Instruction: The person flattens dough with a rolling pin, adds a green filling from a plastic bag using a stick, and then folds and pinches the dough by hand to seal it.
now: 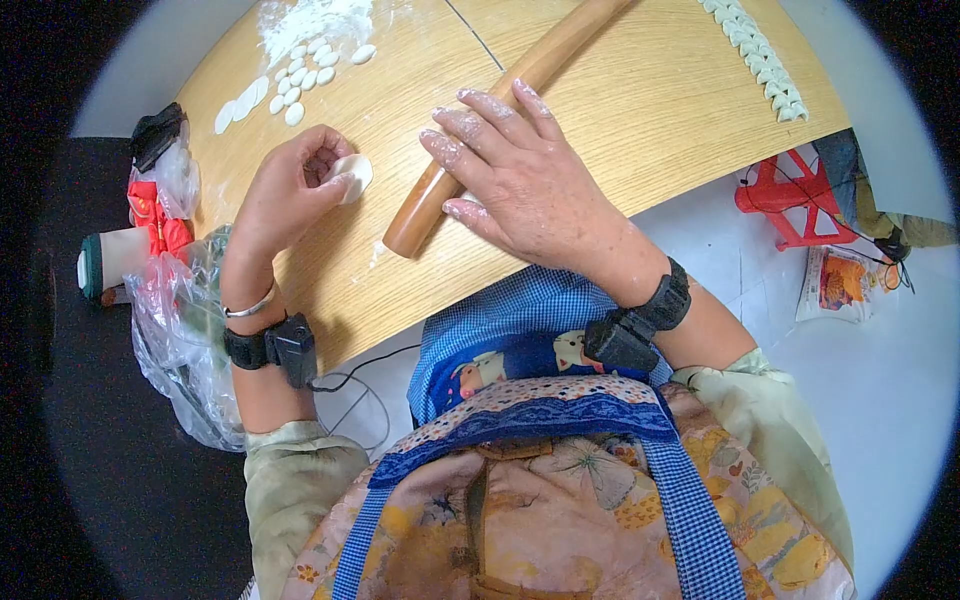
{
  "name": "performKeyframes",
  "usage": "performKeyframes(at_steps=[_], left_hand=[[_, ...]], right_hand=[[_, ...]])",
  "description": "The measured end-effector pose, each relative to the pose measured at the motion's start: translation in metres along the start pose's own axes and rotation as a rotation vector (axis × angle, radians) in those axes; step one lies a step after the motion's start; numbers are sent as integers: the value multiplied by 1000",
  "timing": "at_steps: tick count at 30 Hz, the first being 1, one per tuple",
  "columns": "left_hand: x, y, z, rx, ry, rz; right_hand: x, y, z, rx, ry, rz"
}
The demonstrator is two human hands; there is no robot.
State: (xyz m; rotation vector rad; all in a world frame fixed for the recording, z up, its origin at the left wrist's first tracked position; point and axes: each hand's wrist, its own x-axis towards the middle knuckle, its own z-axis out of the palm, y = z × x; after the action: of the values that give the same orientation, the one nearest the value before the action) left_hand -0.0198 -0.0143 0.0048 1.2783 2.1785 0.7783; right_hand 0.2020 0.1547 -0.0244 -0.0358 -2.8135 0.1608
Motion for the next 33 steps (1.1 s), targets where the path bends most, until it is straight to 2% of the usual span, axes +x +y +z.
performKeyframes(at_steps=[3,5,9,11,12,14,15,17,18,20,21,25,27,28,30,33], left_hand=[[-2,-3,-5,-18,-21,13],[-2,-3,-9,108,-35,-66],[3,-13,-8,40,-71,-53],[4,-14,-1,-406,50,96],[4,-12,-2,-406,50,96],[5,-10,-6,-644,-84,72],[4,-6,-9,-644,-85,73],[0,1,-13,-707,-243,-70],[1,-1,-10,-706,-245,-71],[4,-8,-1,-462,-304,-79],[5,-8,1,-333,-264,-57],[4,-7,4,-345,-218,13],[4,-5,2,-429,-343,-23],[4,-4,3,-430,-342,-24],[2,2,7,-251,-203,-66],[-1,12,3,-105,-191,-54]], right_hand=[[0,0,0,2,8,-3],[0,1,1,4,11,-3],[0,0,1,11,20,-3],[0,0,0,12,17,-4],[0,0,0,13,15,-3],[-1,1,2,16,23,-4],[-1,1,3,18,31,-5],[-1,2,3,22,32,-4],[-1,2,2,28,34,-4],[-1,1,1,23,26,0],[-1,0,1,18,19,1],[0,1,0,18,13,-1],[0,0,0,19,12,-1],[0,0,0,19,11,-2],[0,0,0,6,8,-3],[0,0,1,13,7,-9]])
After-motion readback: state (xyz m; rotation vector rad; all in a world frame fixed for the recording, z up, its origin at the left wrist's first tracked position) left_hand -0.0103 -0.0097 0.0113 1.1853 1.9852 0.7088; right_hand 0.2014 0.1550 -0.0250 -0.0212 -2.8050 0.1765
